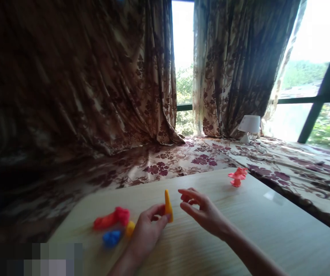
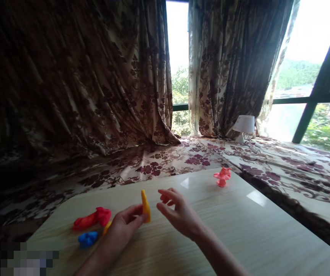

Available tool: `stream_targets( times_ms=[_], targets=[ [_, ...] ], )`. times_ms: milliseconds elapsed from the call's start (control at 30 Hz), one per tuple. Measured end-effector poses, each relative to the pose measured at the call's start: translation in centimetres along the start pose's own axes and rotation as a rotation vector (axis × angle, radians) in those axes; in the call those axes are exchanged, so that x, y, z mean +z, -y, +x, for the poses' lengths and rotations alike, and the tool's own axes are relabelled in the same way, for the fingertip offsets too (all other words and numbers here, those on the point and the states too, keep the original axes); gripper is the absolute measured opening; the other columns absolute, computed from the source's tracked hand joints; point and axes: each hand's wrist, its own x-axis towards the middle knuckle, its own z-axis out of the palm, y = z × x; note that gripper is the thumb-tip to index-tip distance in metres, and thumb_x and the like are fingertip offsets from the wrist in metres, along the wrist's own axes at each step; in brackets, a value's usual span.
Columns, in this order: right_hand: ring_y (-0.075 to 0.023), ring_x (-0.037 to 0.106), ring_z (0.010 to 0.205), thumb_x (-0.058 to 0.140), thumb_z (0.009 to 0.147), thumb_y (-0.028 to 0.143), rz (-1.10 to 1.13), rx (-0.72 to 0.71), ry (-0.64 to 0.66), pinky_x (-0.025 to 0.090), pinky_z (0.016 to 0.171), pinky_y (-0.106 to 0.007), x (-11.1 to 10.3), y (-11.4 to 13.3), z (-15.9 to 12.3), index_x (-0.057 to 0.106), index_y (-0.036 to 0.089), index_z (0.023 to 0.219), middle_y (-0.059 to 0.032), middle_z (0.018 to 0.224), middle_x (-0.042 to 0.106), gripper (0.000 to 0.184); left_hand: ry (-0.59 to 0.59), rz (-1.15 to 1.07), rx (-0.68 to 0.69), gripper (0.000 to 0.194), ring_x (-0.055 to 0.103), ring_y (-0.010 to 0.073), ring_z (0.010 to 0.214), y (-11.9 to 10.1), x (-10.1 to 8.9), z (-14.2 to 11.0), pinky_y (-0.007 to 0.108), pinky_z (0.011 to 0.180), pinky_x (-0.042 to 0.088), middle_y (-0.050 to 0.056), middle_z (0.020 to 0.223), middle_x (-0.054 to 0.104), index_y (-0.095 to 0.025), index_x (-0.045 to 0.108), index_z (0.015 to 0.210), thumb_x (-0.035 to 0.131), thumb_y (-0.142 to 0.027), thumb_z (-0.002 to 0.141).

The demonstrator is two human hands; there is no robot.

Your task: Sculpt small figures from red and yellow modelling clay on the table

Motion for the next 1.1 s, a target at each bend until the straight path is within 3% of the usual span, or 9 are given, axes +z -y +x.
stream_targets(
  times_ms=[100, 200, 300, 400, 500, 733, 933, 1100],
  targets=[
    [-0.0129, 0.054, 0.077, 0.058, 0.079, 0.028, -0.026, -0.045, 0.062, 0.048, 0.072, -0.027, 0.6, 0.4, -0.2, 0.057, 0.02, 0.115, -0.0017, 0.085, 0.055, 0.038, -0.05, 0.076, 0.088, 0.026, 0.059, 0.0207, 0.09, 0.7, 0.7, -0.5, 0.033, 0.084, 0.045, 0.005, 0.092, 0.068, -0.021, 0.068, 0.093, 0.059, -0.034, 0.072],
    [-0.01, 0.049, 0.065, 0.055, 0.081, 0.027, -0.075, -0.054, 0.167, 0.043, 0.06, -0.022, 0.9, 1.0, 0.7, 0.067, 0.016, 0.083, 0.0003, 0.072, 0.051, 0.016, -0.004, 0.096, 0.144, 0.023, 0.058, 0.0204, 0.094, 1.2, 1.2, -0.6, 0.033, 0.087, 0.044, 0.005, 0.095, 0.066, -0.023, 0.068, 0.093, 0.058, -0.029, 0.073],
    [-0.0078, 0.04, 0.056, 0.051, 0.083, 0.028, -0.1, -0.021, 0.178, 0.035, 0.052, -0.02, 1.4, 1.0, 1.4, 0.059, 0.014, 0.061, 0.0028, 0.06, 0.045, 0.027, -0.018, 0.114, 0.118, 0.023, 0.059, 0.0202, 0.091, 1.6, 1.3, -0.5, 0.032, 0.085, 0.046, 0.005, 0.092, 0.066, -0.023, 0.068, 0.094, 0.059, -0.028, 0.073],
    [-0.0077, 0.039, 0.055, 0.049, 0.084, 0.029, -0.02, 0.044, 0.133, 0.032, 0.05, -0.02, 1.8, 0.7, 1.1, 0.056, 0.014, 0.063, 0.0041, 0.057, 0.043, 0.027, 0.007, 0.09, 0.094, 0.026, 0.059, 0.02, 0.089, 2.1, 1.1, -0.5, 0.031, 0.08, 0.048, 0.005, 0.092, 0.065, -0.023, 0.067, 0.098, 0.059, -0.03, 0.074],
    [-0.0093, 0.046, 0.062, 0.051, 0.083, 0.029, 0.032, 0.058, 0.192, 0.037, 0.055, -0.019, 1.9, 0.5, 0.4, 0.058, 0.015, 0.072, 0.0028, 0.065, 0.051, 0.02, 0.03, 0.046, 0.107, 0.029, 0.059, 0.02, 0.09, 2.4, 1.0, -0.7, 0.03, 0.08, 0.049, 0.006, 0.095, 0.064, -0.023, 0.066, 0.102, 0.057, -0.03, 0.076],
    [-0.0096, 0.05, 0.063, 0.053, 0.08, 0.023, -0.074, 0.016, 0.185, 0.04, 0.057, -0.02, 2.2, 0.1, 0.0, 0.063, 0.016, 0.072, -0.0002, 0.074, 0.055, 0.015, -0.045, 0.129, 0.185, 0.028, 0.058, 0.0214, 0.094, 2.5, 1.2, -0.8, 0.035, 0.084, 0.048, 0.007, 0.096, 0.064, -0.022, 0.067, 0.097, 0.061, -0.02, 0.07],
    [-0.0115, 0.053, 0.066, 0.049, 0.083, 0.022, -0.081, 0.015, 0.153, 0.043, 0.062, -0.023, 1.8, -0.9, 0.0, 0.066, 0.017, 0.098, -0.0017, 0.076, 0.059, 0.023, -0.045, 0.152, 0.138, 0.029, 0.058, 0.0198, 0.089, 2.3, 1.1, -0.8, 0.032, 0.08, 0.049, 0.006, 0.091, 0.064, -0.022, 0.067, 0.098, 0.06, -0.022, 0.07],
    [-0.0107, 0.053, 0.064, 0.051, 0.08, 0.017, -0.202, -0.016, 0.231, 0.041, 0.06, -0.021, 1.7, -0.9, -0.3, 0.07, 0.022, 0.091, -0.0005, 0.073, 0.058, 0.022, -0.055, 0.211, 0.229, 0.02, 0.057, 0.0206, 0.088, 2.0, 1.0, -0.8, 0.034, 0.082, 0.046, 0.005, 0.086, 0.067, -0.024, 0.069, 0.09, 0.06, -0.026, 0.073]
  ],
)
